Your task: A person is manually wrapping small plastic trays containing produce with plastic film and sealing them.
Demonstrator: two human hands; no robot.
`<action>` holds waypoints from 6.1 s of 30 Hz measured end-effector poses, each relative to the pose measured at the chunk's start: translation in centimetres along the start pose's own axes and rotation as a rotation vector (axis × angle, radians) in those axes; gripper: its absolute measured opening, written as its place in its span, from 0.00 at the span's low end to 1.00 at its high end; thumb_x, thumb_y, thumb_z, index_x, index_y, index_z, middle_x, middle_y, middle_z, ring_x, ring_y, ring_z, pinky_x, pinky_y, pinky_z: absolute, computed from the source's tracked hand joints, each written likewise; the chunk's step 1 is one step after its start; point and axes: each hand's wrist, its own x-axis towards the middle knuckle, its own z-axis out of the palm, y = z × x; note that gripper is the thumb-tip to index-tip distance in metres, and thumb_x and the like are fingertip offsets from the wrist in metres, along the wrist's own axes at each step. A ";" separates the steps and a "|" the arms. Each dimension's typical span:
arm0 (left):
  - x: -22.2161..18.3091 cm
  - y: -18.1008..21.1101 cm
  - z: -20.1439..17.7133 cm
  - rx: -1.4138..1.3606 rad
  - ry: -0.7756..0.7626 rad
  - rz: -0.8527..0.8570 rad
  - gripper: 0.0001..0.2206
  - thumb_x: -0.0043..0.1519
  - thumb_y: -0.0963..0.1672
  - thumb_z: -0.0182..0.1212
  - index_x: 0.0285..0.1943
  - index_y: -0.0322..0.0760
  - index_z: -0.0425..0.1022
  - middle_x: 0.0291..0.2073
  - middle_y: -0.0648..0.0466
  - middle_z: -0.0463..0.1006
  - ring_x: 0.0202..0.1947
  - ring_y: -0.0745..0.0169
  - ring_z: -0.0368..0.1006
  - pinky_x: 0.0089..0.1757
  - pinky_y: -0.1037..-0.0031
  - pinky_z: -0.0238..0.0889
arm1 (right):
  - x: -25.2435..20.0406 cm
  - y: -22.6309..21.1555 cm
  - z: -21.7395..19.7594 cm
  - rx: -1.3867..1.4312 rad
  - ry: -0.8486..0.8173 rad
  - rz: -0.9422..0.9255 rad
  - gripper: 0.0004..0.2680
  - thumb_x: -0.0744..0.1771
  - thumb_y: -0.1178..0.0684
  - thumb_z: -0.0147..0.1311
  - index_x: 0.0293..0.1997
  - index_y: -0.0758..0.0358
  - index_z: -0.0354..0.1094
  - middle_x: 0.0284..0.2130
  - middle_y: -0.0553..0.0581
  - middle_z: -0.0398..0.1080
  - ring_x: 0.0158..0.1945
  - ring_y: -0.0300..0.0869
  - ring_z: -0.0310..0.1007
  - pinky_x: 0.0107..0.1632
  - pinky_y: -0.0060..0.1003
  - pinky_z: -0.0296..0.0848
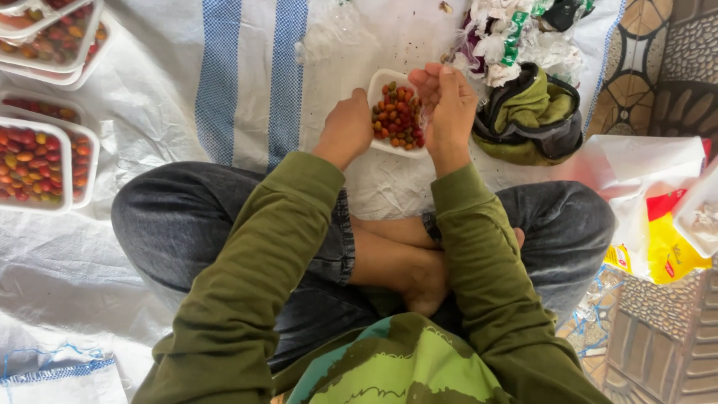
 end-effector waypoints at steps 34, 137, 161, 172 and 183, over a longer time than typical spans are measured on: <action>-5.7 4.2 -4.1 -0.724 0.148 0.293 0.12 0.64 0.51 0.54 0.35 0.42 0.75 0.35 0.51 0.86 0.34 0.65 0.85 0.41 0.73 0.81 | 1.1 -3.6 -5.6 0.485 -0.111 0.069 0.05 0.64 0.61 0.53 0.30 0.56 0.61 0.29 0.53 0.71 0.27 0.41 0.70 0.22 0.31 0.64; -8.6 0.4 -3.6 -1.232 0.447 0.405 0.08 0.66 0.49 0.59 0.40 0.43 0.73 0.22 0.56 0.76 0.22 0.72 0.68 0.29 0.77 0.65 | -8.4 -6.8 -5.6 -0.349 -0.547 -0.270 0.03 0.70 0.63 0.50 0.42 0.60 0.64 0.39 0.57 0.69 0.44 0.43 0.73 0.50 0.37 0.78; -8.8 2.0 -2.8 -0.624 0.189 0.719 0.16 0.68 0.52 0.59 0.33 0.42 0.73 0.21 0.60 0.70 0.23 0.74 0.60 0.29 0.78 0.56 | -7.3 -3.9 -5.5 0.320 -0.406 0.043 0.05 0.70 0.54 0.52 0.40 0.58 0.60 0.26 0.55 0.68 0.31 0.46 0.73 0.41 0.45 0.80; -8.8 2.1 -0.5 -0.380 0.086 0.666 0.05 0.64 0.41 0.63 0.40 0.44 0.70 0.36 0.57 0.76 0.34 0.64 0.72 0.37 0.69 0.68 | -7.9 -3.7 -4.7 0.138 -0.182 -0.108 0.06 0.72 0.50 0.49 0.41 0.54 0.58 0.26 0.47 0.52 0.25 0.32 0.53 0.21 0.28 0.56; -7.8 2.9 1.4 -0.497 0.604 0.753 0.14 0.68 0.38 0.47 0.27 0.43 0.62 0.23 0.55 0.66 0.25 0.63 0.60 0.33 0.67 0.62 | -6.5 -2.6 -5.9 0.060 -0.062 -0.230 0.07 0.73 0.51 0.48 0.38 0.55 0.55 0.24 0.49 0.51 0.25 0.35 0.49 0.28 0.34 0.54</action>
